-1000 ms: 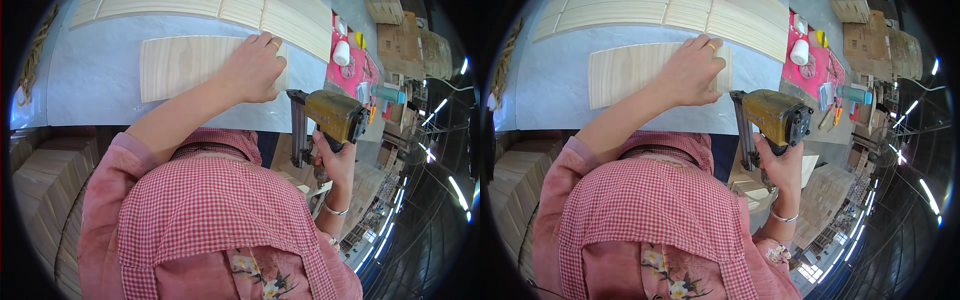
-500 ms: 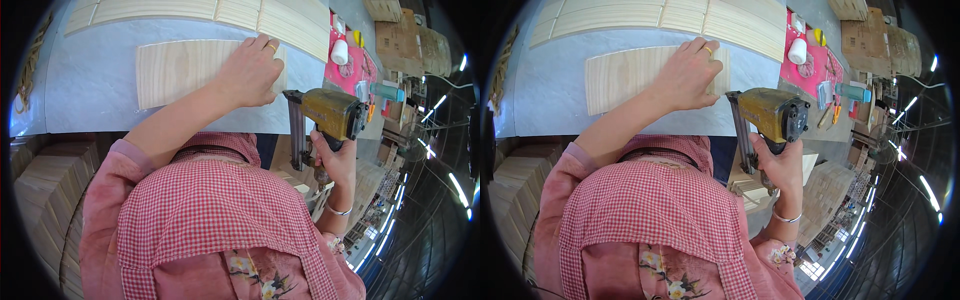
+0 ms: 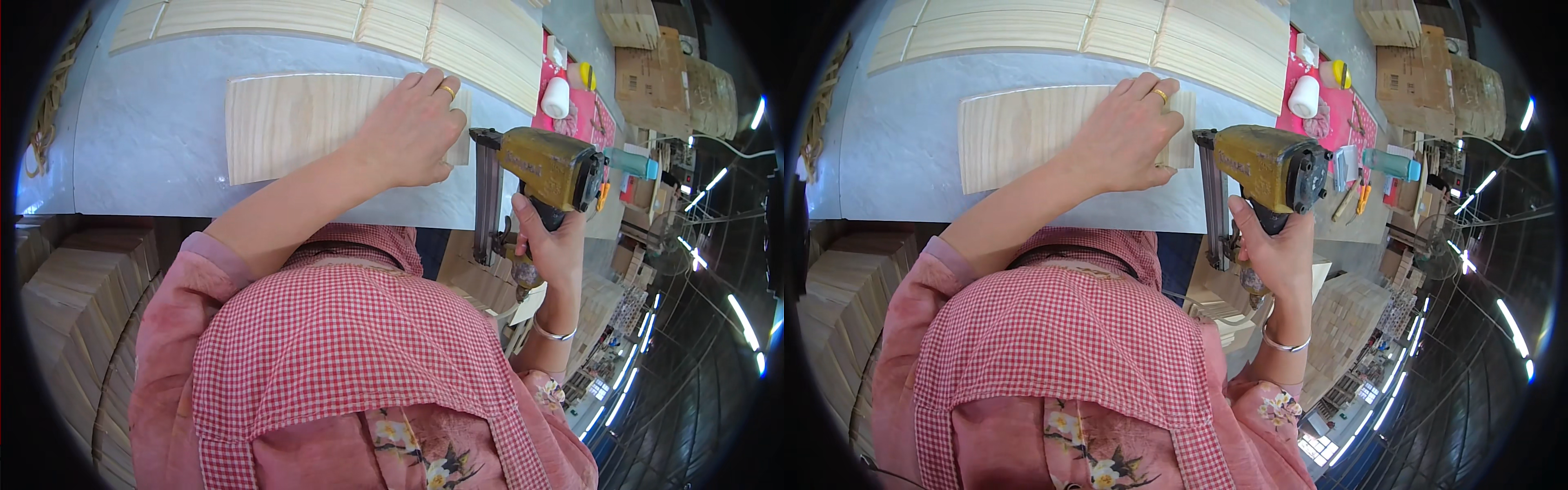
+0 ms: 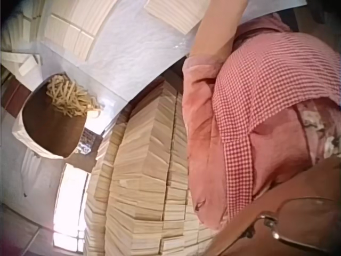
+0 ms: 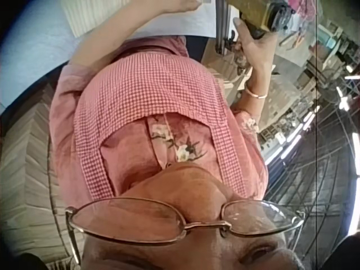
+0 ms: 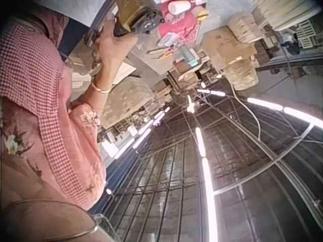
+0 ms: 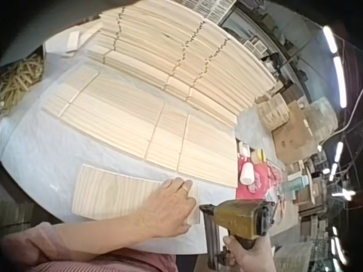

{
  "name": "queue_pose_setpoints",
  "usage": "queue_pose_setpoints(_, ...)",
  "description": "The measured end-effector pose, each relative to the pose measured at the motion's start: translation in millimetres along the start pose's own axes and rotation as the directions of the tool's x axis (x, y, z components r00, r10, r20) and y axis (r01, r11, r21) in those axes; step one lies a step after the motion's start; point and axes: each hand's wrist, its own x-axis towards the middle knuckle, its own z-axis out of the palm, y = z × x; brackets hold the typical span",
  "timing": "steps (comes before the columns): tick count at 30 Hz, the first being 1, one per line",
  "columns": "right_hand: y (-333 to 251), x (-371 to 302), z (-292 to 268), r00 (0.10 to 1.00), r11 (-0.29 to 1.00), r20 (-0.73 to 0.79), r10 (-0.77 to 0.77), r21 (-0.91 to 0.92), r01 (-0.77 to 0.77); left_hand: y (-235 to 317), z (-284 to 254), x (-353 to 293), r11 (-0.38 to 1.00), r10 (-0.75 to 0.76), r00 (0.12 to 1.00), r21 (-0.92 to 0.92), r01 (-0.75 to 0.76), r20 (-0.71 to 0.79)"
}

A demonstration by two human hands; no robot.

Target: Assemble wooden boxes by applying glue to the edges and using a pneumatic nail gun to secure the panels.

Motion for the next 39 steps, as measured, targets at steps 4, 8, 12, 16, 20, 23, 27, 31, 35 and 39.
queue_pose_setpoints(4,-1,2,0,1.0,1.0,0.004,0.018,-0.002,-0.018,0,0,1,1.0,-0.003,1.0,0.001,0.003,0.01)
queue_pose_setpoints(8,-2,2,2,1.0,1.0,0.003,0.028,-0.003,-0.028,0,1,2,1.0,-0.005,1.0,0.004,0.005,0.021)
queue_pose_setpoints(12,-3,1,2,0.997,0.996,0.012,0.074,0.056,-0.075,1,0,3,1.0,-0.004,1.0,0.006,0.004,0.023)
queue_pose_setpoints(16,-9,9,-7,0.993,0.996,0.08,0.083,0.03,-0.086,0,-2,2,1.0,-0.012,0.999,-0.013,0.012,0.052)
queue_pose_setpoints(20,-19,19,-11,0.996,0.999,0.081,0.041,0.022,-0.043,2,-1,0,1.0,-0.022,0.999,0.007,0.022,0.032)
queue_pose_setpoints(23,-26,28,-11,0.998,1.0,0.059,-0.001,0.023,0.0,3,-1,0,0.999,-0.029,1.0,0.032,0.029,0.006)
queue_pose_setpoints(27,-32,47,-9,0.994,0.998,0.103,-0.026,-0.055,0.032,4,-1,1,0.998,-0.058,0.996,0.035,0.056,0.066)
queue_pose_setpoints(31,-34,55,-9,0.992,0.995,0.124,-0.014,-0.094,0.026,4,-3,2,0.997,-0.063,0.995,0.041,0.06,0.077)
queue_pose_setpoints(35,-35,58,-8,0.991,0.994,0.132,0.006,-0.111,0.008,3,-3,2,0.997,-0.059,0.995,0.044,0.056,0.076)
queue_pose_setpoints(39,-41,60,-9,0.99,0.991,0.141,0.024,-0.134,-0.005,3,-5,3,0.998,-0.062,0.993,0.041,0.058,0.101)
